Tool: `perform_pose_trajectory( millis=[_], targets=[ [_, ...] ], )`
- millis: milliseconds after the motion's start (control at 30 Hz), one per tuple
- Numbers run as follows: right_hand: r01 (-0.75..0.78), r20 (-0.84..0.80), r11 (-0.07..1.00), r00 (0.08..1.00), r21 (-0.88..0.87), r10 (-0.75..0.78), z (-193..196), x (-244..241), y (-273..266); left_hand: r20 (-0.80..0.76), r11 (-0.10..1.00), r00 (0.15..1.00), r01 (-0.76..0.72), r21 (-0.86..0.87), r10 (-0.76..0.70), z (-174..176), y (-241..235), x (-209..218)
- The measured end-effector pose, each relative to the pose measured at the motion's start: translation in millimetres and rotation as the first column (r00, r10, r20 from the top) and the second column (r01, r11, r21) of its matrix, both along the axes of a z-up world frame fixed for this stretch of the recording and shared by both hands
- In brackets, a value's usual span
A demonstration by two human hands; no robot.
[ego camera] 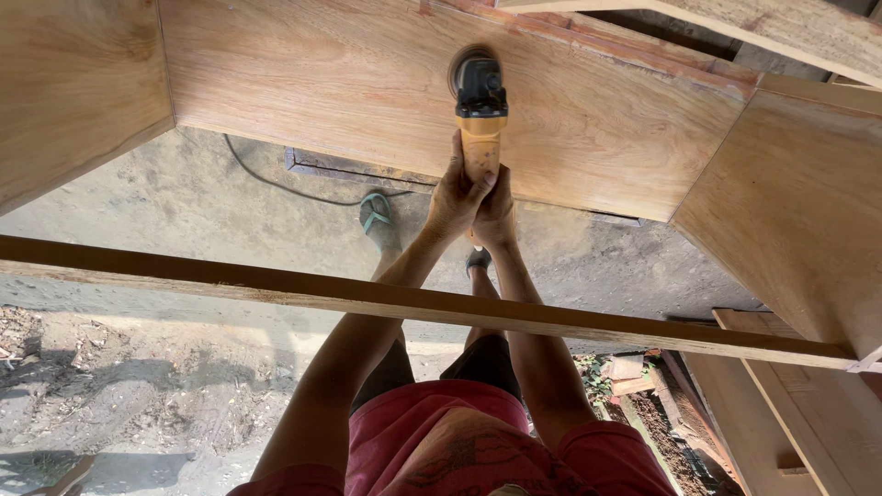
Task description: The person uses an electric sander to smooth the surface of a wooden structure. They move the sander across different sections of the wood, including edges and flat panels, while standing on a concrete floor.
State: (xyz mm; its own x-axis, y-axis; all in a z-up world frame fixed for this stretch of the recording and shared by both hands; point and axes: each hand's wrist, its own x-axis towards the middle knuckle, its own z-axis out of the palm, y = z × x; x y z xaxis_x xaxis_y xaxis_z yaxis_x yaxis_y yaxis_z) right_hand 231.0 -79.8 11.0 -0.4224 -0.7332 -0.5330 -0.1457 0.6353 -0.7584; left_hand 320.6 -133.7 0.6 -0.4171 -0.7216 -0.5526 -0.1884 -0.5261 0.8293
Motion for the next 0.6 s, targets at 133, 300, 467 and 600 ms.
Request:
perform_pose_trajectory(
  millis=[133, 300, 467, 600],
  targets=[
    [0.048, -0.127, 0.988, 0.990, -0.150, -0.067, -19, 12, 14, 0.023, 0.988, 0.990, 0.141, -0.065, -0.139, 4, -8, 3],
    [-0.011, -0.093, 0.970, 0.996, -0.244, -0.012, -31, 79, -25, 0.229, 0.978, 0.956, 0.201, -0.059, -0.182, 17, -48, 79],
    [-0.136, 0.087, 0.987, 0.986, -0.084, 0.143, -5, 156, -92, 0.079, 0.997, 0.996, -0.027, -0.072, 0.032, 8, -89, 159],
    [-0.307, 0.053, 0.925, 0.944, -0.226, 0.326, 7, 210, -156, -0.119, 0.937, 0.933, -0.326, 0.122, 0.340, 11, -128, 222]
  ],
)
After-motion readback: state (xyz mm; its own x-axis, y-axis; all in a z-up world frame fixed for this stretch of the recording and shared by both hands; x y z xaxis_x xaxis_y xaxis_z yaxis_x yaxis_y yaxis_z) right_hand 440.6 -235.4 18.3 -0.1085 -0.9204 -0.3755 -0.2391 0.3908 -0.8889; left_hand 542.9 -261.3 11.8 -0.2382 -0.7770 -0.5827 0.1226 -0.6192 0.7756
